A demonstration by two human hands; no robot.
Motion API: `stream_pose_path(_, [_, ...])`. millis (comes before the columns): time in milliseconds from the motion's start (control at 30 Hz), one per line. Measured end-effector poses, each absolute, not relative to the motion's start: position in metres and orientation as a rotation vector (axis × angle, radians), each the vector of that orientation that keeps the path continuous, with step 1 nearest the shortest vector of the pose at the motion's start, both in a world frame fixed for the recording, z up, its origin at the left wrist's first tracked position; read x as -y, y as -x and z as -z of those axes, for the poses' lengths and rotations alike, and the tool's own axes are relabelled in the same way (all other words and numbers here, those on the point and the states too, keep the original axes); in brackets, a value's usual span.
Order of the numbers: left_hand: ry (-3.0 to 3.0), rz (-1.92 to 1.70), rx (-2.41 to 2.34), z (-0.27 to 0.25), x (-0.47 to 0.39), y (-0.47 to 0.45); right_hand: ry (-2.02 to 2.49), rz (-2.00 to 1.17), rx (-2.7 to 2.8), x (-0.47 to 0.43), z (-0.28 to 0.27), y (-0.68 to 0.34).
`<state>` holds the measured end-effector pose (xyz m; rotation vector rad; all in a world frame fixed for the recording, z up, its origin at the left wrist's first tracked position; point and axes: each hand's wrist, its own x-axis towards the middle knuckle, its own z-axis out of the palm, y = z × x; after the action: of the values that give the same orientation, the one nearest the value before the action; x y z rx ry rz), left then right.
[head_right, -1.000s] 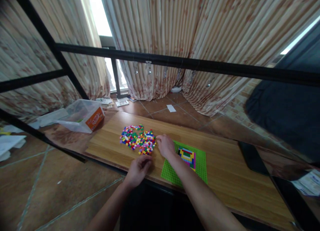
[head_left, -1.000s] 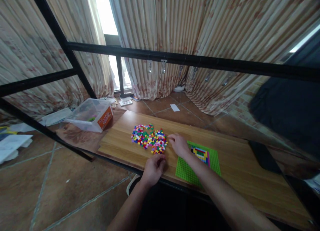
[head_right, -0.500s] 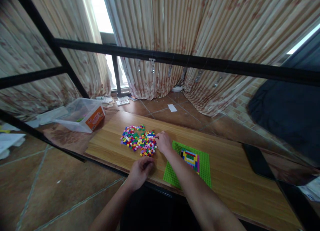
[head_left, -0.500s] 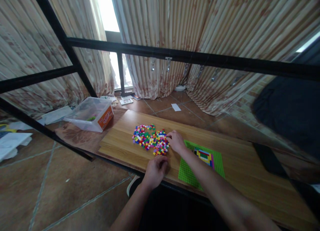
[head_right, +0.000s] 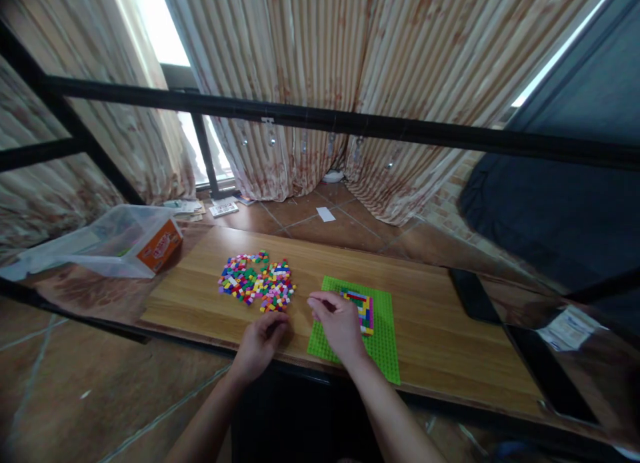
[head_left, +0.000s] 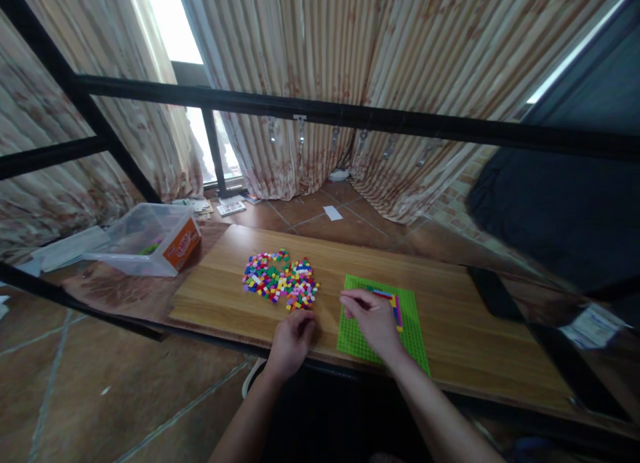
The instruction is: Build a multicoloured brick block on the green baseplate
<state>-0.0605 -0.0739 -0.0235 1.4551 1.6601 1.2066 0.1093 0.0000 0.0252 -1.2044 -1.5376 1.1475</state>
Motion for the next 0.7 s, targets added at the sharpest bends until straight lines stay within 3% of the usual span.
stream_pose_path(300, [-1.53, -1.207, -1.698, 0.026, 0.07, 0.063, 1.428, -0.911, 1.456, -0.017, -0.026, -0.205])
stream_pose_path(700, [-1.562, -1.172, -1.711, 0.029, 0.069, 0.064, 1.41, -0.632, 1.972, -0.056, -0.018, -0.192])
